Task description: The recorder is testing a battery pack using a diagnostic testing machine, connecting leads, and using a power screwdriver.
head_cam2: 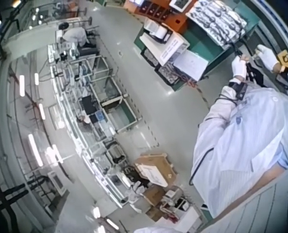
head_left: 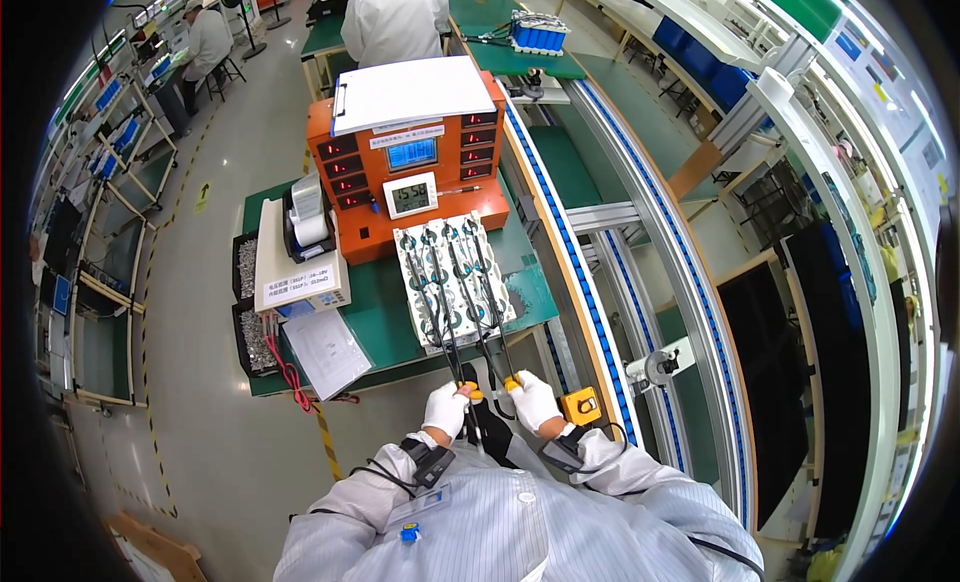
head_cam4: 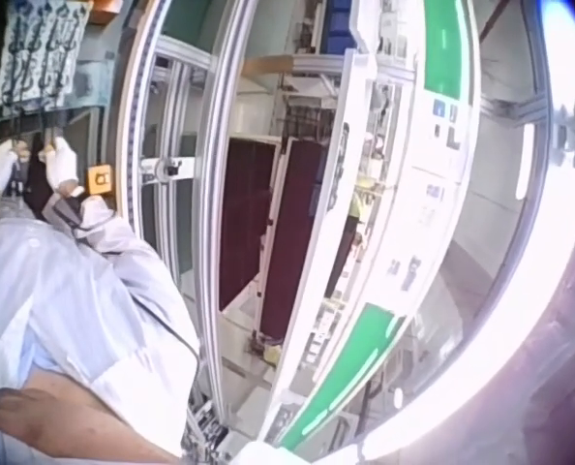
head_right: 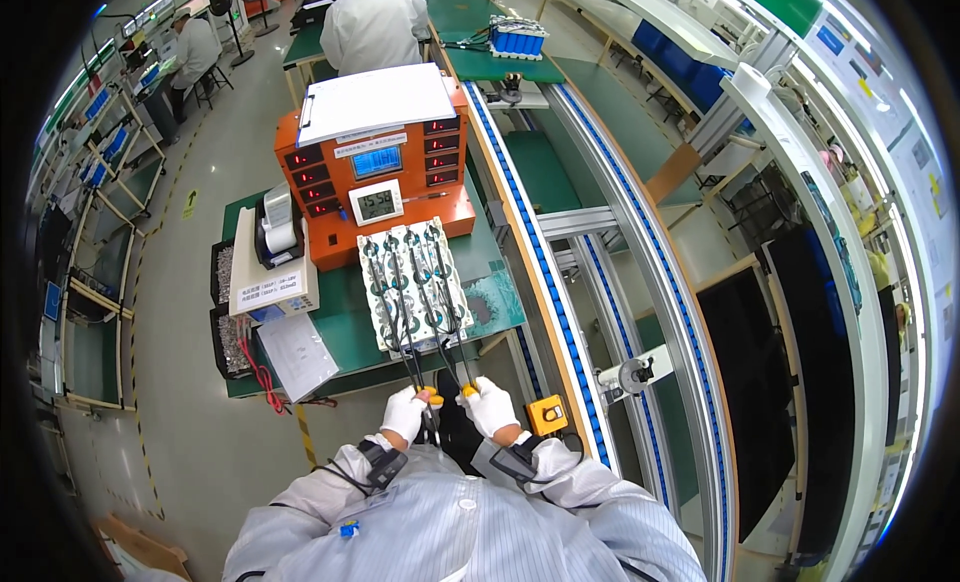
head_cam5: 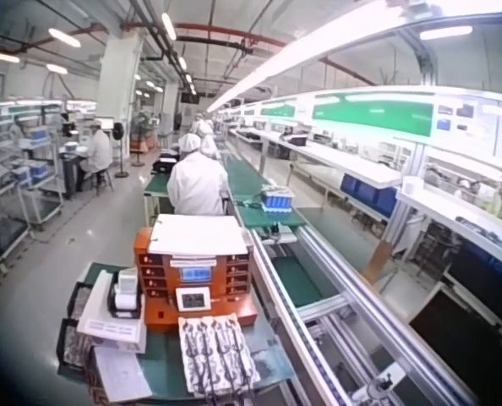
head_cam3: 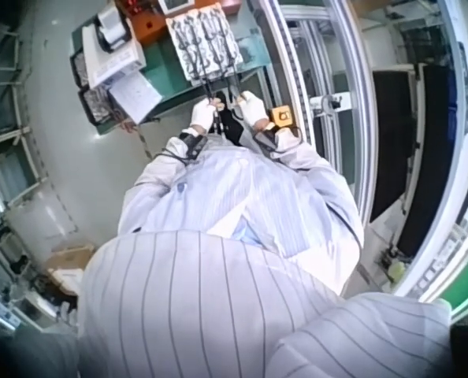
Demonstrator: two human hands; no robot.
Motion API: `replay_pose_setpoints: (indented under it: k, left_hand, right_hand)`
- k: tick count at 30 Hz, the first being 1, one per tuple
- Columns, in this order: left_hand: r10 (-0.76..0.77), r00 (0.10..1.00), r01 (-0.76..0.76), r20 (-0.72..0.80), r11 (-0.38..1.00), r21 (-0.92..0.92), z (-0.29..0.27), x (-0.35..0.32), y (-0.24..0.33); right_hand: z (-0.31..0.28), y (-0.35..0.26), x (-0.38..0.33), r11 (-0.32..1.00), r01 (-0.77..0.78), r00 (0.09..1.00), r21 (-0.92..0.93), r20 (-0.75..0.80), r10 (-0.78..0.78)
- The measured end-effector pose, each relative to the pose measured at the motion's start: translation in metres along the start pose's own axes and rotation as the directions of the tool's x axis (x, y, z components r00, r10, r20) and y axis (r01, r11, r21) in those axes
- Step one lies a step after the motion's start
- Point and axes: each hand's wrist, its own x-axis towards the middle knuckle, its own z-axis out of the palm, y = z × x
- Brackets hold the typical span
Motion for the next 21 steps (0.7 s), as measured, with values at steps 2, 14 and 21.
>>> replay_pose_setpoints:
  k: [2,14,21]
  left_hand:
    - [0.120,0.993,-0.116,-0.016,0.982,0.151,-0.006,0.005,-0.018]
    - [0.181,0.978,-0.093,-0.104,0.825,0.557,-0.051,-0.010,-0.064]
    - [-0.041,0.939,0.224,-0.342,0.827,0.516,-0.071,-0.009,-0.096]
  right_hand:
    - [-0.003,0.010,0.009,0.978,0.016,0.989,-0.209,0.150,0.016]
    - [-0.078,-0.087,0.161,0.568,0.728,0.618,-0.383,0.010,-0.786]
    - [-0.079,-0.118,0.212,0.456,0.784,0.615,-0.421,0.433,-0.659]
